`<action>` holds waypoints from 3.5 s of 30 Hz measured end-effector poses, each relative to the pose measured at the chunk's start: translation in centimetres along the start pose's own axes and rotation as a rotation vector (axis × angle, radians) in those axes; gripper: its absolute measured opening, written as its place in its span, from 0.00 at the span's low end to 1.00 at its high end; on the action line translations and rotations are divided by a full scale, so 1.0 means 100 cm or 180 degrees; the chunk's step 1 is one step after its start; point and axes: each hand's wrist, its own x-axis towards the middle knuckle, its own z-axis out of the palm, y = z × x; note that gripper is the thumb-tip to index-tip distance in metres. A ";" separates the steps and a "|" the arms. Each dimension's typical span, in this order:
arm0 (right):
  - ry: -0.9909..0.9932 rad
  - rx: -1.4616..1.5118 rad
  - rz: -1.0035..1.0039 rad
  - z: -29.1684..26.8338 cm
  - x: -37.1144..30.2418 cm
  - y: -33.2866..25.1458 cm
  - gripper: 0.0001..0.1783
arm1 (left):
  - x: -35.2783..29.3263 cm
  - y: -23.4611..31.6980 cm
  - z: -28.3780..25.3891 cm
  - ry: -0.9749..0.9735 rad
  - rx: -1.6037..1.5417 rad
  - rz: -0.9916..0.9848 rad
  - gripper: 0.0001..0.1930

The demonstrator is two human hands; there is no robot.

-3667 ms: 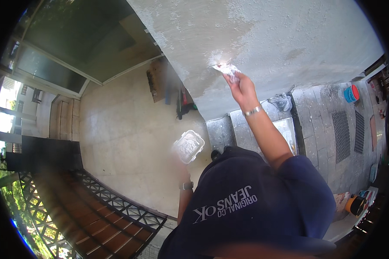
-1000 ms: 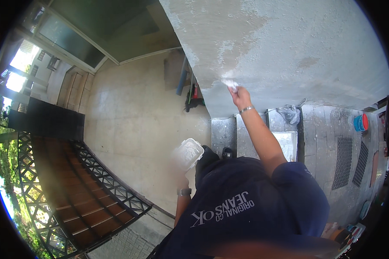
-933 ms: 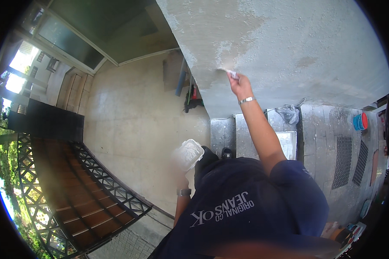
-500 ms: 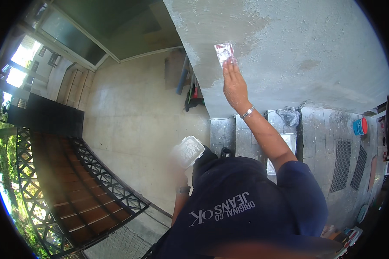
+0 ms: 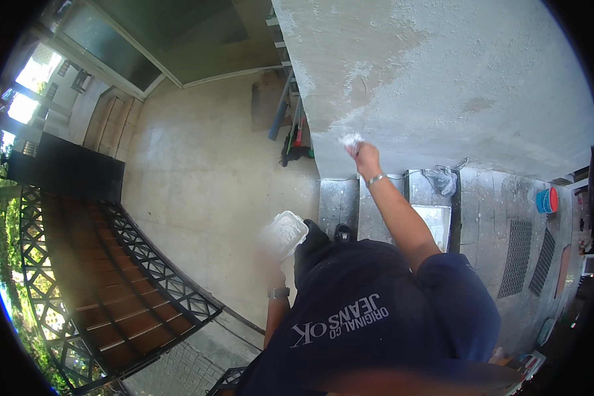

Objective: The person applies plaster to a textured wall using a putty knife.

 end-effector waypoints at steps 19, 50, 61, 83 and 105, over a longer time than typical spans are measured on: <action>-0.0370 -0.1250 -0.2243 0.039 -0.141 -0.176 0.23 | 0.003 0.018 0.016 -0.0354 -0.0290 -0.0343 0.23; -0.1137 -0.4663 -0.4454 0.030 -0.029 -0.038 0.40 | 0.029 0.020 -0.061 0.0212 -0.0043 -0.0346 0.22; -0.1100 -0.5716 -0.4651 0.022 0.028 -0.007 0.30 | 0.025 0.018 -0.047 0.0282 0.0211 -0.0435 0.21; -0.0731 -0.4033 -0.4478 0.019 -0.011 -0.037 0.38 | 0.015 0.020 -0.018 0.0032 0.0247 -0.0285 0.21; 0.0005 -0.4960 -0.5245 0.057 -0.001 -0.096 0.33 | 0.017 -0.009 -0.049 -0.0193 0.0561 -0.0152 0.17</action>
